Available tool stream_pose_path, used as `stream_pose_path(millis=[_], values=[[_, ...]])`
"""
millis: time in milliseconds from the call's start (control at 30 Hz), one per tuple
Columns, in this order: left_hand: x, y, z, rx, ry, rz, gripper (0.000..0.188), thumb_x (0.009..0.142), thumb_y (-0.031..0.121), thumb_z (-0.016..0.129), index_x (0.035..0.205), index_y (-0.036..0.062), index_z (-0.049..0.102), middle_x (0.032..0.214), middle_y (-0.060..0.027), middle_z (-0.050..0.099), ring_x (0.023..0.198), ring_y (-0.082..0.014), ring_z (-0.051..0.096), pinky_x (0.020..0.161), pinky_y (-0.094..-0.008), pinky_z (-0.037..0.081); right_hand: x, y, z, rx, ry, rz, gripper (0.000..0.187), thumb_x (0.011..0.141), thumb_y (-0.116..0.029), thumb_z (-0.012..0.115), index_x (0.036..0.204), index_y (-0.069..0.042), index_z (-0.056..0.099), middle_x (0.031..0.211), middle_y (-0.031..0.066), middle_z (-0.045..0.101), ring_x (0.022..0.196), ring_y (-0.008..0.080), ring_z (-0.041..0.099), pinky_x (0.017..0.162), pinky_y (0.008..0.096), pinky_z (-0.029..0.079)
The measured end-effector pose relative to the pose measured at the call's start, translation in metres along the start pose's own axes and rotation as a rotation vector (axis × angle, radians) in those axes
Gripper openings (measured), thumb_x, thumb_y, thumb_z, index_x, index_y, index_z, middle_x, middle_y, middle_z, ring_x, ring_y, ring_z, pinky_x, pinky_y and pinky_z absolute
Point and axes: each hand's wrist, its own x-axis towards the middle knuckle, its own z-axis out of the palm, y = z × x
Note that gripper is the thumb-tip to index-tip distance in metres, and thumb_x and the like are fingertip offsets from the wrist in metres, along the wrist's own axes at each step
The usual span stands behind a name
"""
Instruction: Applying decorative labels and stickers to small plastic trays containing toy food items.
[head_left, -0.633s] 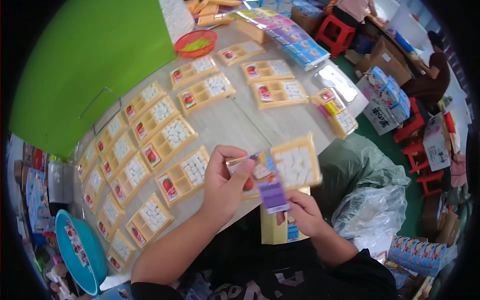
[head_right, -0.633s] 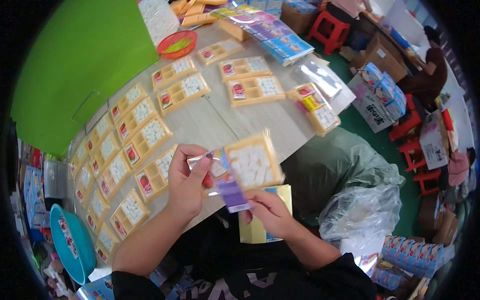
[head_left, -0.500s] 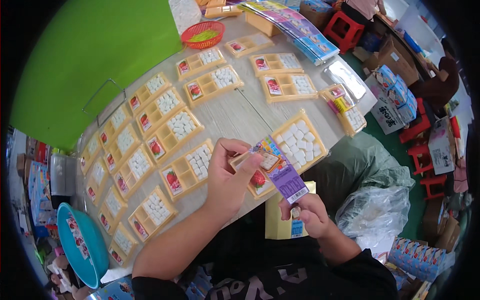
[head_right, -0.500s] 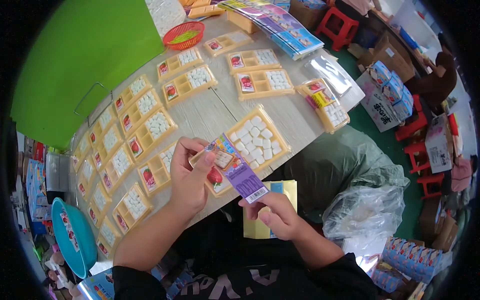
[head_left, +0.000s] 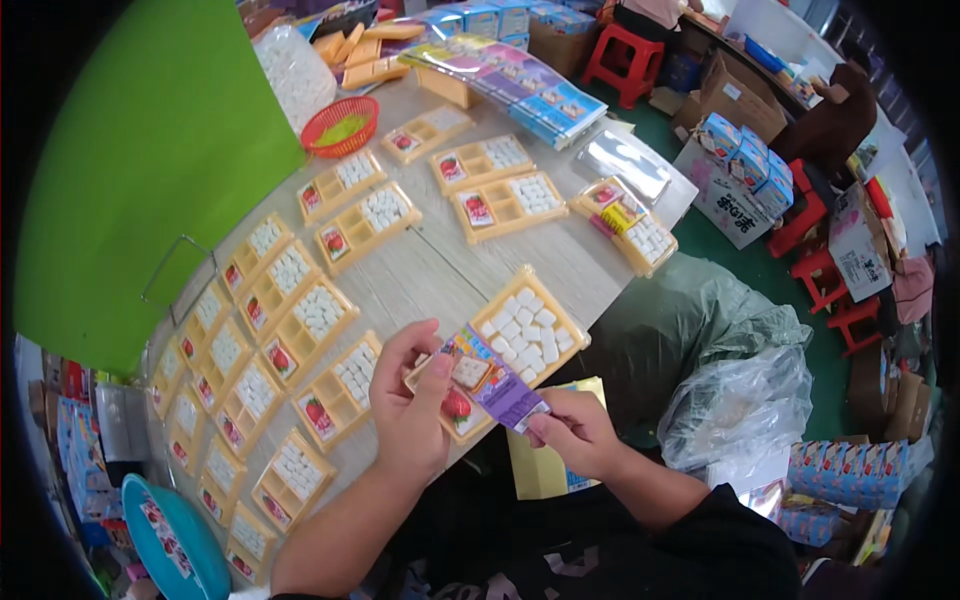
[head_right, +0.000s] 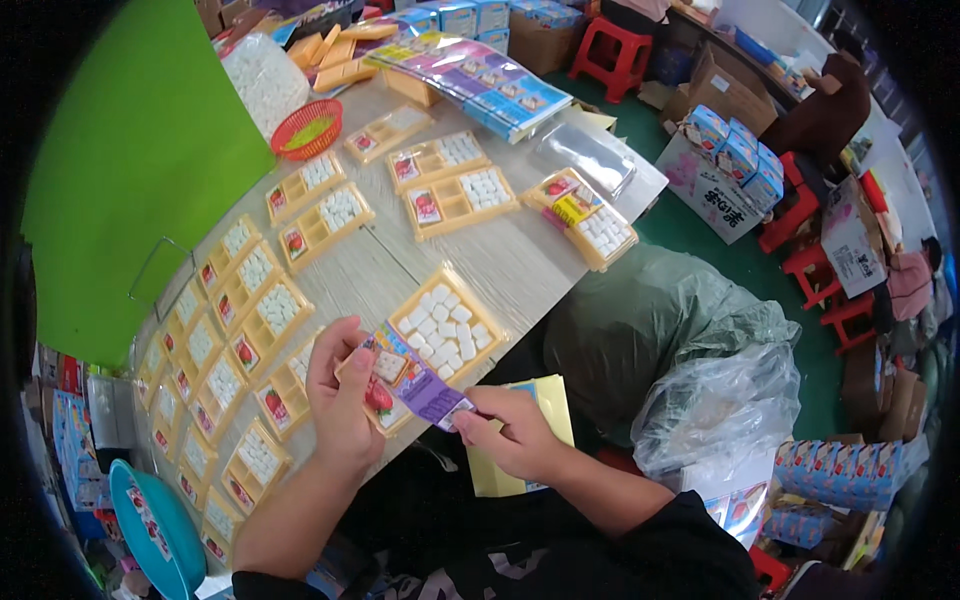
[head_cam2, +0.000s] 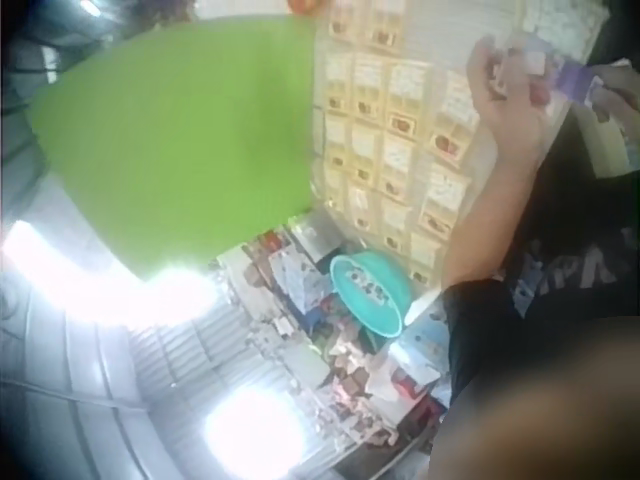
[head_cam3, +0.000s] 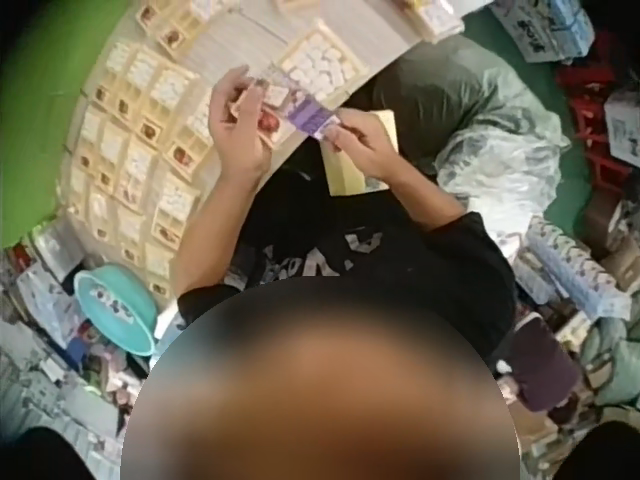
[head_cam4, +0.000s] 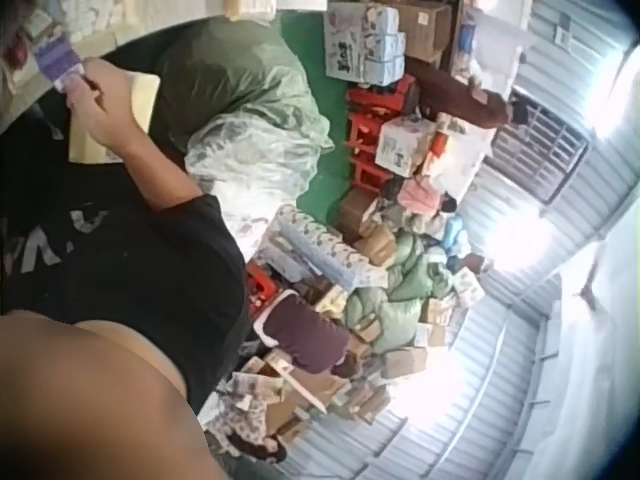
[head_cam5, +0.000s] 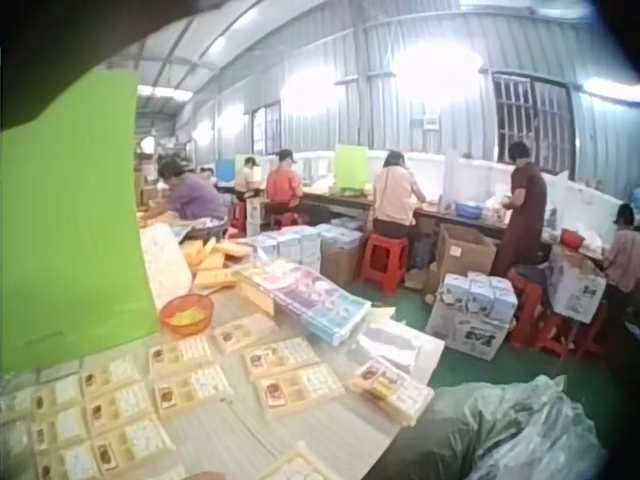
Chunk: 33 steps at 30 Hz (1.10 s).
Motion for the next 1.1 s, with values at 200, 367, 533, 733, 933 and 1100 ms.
stream_pose_path(millis=[200,367,533,733,933,1100], values=[[-0.013,-0.003,0.000,-0.138,-0.089,-0.209,0.023,0.102,0.010,0.064,0.123,0.0014,0.065,0.101,-0.0051,0.068,0.071,-0.0043,0.060,0.058,-0.0190,0.049,-0.001,0.010,0.000,-0.265,0.068,-0.263,0.032,0.096,-0.009,0.062,0.126,-0.001,0.068,0.127,0.0138,0.069,0.121,0.0313,0.064,0.105,0.0415,0.046],[-0.011,-0.001,0.002,-0.123,-0.247,-0.220,0.018,0.103,0.009,0.062,0.119,0.0017,0.066,0.101,-0.0058,0.068,0.084,-0.0088,0.063,0.077,-0.0245,0.053,-0.007,0.021,-0.009,-0.443,0.016,-0.314,0.049,0.092,-0.008,0.062,0.140,-0.004,0.059,0.147,0.0150,0.057,0.140,0.0343,0.050,0.119,0.0429,0.034],[-0.013,0.005,0.001,-0.089,-0.380,-0.297,0.015,0.102,0.006,0.061,0.117,0.0046,0.065,0.105,-0.0052,0.064,0.094,-0.0105,0.061,0.083,-0.0267,0.052,-0.014,0.011,-0.010,-0.475,0.011,-0.324,0.047,0.093,-0.008,0.063,0.139,-0.005,0.061,0.145,0.0138,0.058,0.138,0.0344,0.051,0.119,0.0436,0.033],[-0.020,0.002,0.014,0.201,-0.641,0.053,0.015,0.097,0.000,0.063,0.110,0.0016,0.069,0.106,-0.0078,0.062,0.075,-0.0092,0.062,0.069,-0.0229,0.051,-0.006,-0.006,-0.029,-0.633,-0.049,-0.454,0.023,0.092,-0.021,0.074,0.108,-0.005,0.069,0.099,0.0038,0.073,0.078,0.0182,0.067,0.061,0.0335,0.053],[-0.012,0.004,0.004,0.078,-0.488,-0.284,0.016,0.101,0.009,0.065,0.116,0.0028,0.066,0.100,-0.0037,0.065,0.072,-0.0055,0.061,0.063,-0.0216,0.050,-0.018,0.009,-0.024,-0.759,0.058,-0.417,0.034,0.087,-0.006,0.071,0.121,-0.006,0.070,0.120,0.0124,0.070,0.112,0.0253,0.067,0.095,0.0366,0.052],[-0.010,-0.005,0.005,0.021,-0.244,-0.299,0.016,0.102,0.010,0.064,0.116,0.0022,0.065,0.098,-0.0057,0.066,0.066,-0.0056,0.060,0.061,-0.0212,0.051,-0.020,0.002,-0.048,-0.404,0.182,-0.026,0.035,0.086,0.004,0.062,0.121,-0.001,0.065,0.109,0.0152,0.069,0.094,0.0220,0.069,0.084,0.0316,0.052]])
